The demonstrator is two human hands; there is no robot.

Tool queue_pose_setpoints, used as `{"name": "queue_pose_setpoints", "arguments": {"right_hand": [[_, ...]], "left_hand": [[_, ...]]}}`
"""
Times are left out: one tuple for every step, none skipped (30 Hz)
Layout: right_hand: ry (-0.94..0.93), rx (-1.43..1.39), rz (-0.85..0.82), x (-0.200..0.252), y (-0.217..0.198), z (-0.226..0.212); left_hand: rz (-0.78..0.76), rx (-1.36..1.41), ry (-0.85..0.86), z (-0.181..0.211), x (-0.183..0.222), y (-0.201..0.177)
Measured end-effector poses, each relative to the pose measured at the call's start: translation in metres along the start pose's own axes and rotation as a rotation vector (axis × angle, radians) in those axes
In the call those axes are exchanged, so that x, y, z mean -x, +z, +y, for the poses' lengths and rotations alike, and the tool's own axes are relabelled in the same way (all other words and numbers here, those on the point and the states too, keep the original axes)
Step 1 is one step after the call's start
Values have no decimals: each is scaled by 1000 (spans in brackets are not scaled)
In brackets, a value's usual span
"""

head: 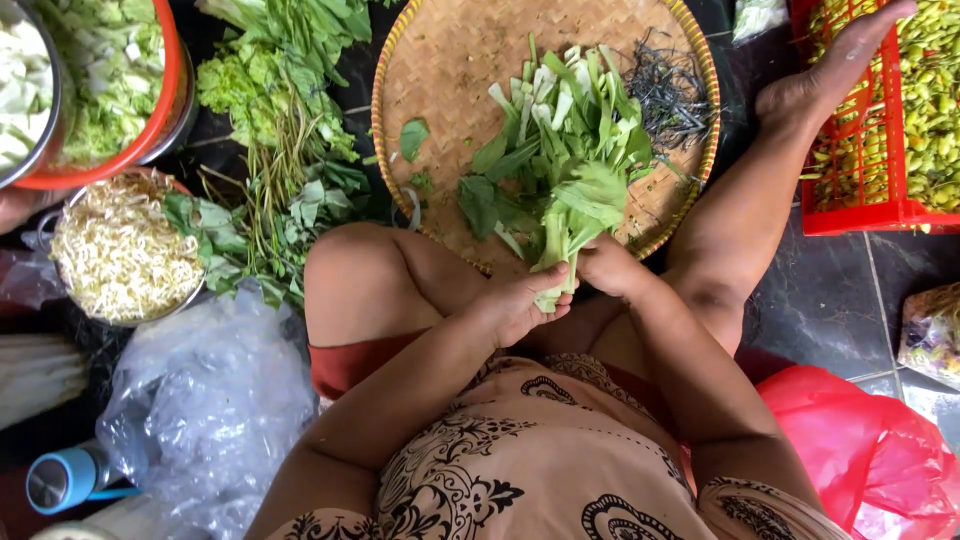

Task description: A person sitting on the floor is plucking leaves from green leafy vegetables and sorting them onto a round woven tray.

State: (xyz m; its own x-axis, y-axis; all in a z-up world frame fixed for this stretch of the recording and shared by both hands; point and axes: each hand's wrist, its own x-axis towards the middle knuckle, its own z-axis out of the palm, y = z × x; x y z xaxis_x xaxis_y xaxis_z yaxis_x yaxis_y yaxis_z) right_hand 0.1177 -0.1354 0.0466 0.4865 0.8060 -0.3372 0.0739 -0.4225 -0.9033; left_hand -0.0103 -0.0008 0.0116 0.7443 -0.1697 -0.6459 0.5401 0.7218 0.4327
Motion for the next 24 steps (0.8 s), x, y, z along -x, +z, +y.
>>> {"name": "queue_pose_setpoints", "arguments": {"right_hand": [[2, 1, -7, 2, 1, 2], [4, -19, -4, 3, 2, 3], [7, -38, -2, 4, 3, 5], [7, -39, -5, 5, 5, 6], [9, -59, -2, 6, 6, 8], [9, -79, 3, 6, 7, 8], [7, -80, 0, 7, 8, 9], [9, -100, 5, 8, 9, 10], [11, -120, 11, 9, 10, 10], [10, -119, 9, 11, 11, 10], [11, -137, 15, 12, 12, 10], [13, -157, 19, 13, 13, 10], [13, -156, 16, 16, 14, 4], [31, -193, 8, 19, 14, -2], [49, -229, 1, 22, 15, -9], [47, -227, -4, 26, 14, -11], [43, -247, 19, 31, 12, -13], [39, -265, 44, 35, 11, -14], [37, -263, 39, 38, 13, -20], [39, -305, 70, 43, 15, -25], [41, -347, 100, 48, 17, -30], [42, -347, 97, 52, 21, -29], [39, -428, 135, 55, 24, -29], [33, -508, 173, 57, 25, -30]], "left_hand": [[3, 6, 0, 0, 4, 1], [11, -22, 28, -1, 7, 2], [18, -50, 55, -1, 10, 3], [21, -48, 56, 2, 16, 3], [15, -86, 99, 5, 23, 4], [9, -125, 144, 8, 29, 5], [11, -124, 146, 7, 30, 5], [37, -165, 176, 5, 32, 5], [63, -205, 206, 3, 33, 5], [64, -204, 208, 3, 36, 4], [90, -248, 270, 3, 38, 3], [117, -290, 330, 3, 41, 2], [119, -288, 331, -2, 37, -2], [132, -311, 343, -5, 34, -7], [145, -334, 355, -9, 30, -12], [149, -331, 358, -11, 29, -17], [175, -360, 384, -14, 27, -23], [200, -389, 411, -16, 25, -29], [204, -387, 415, -12, 33, -24], [235, -455, 471, -10, 42, -19], [266, -524, 528, -8, 51, -14], [268, -522, 527, -12, 44, -22], [344, -663, 565, -16, 37, -29], [419, -804, 603, -18, 29, -35]]}}
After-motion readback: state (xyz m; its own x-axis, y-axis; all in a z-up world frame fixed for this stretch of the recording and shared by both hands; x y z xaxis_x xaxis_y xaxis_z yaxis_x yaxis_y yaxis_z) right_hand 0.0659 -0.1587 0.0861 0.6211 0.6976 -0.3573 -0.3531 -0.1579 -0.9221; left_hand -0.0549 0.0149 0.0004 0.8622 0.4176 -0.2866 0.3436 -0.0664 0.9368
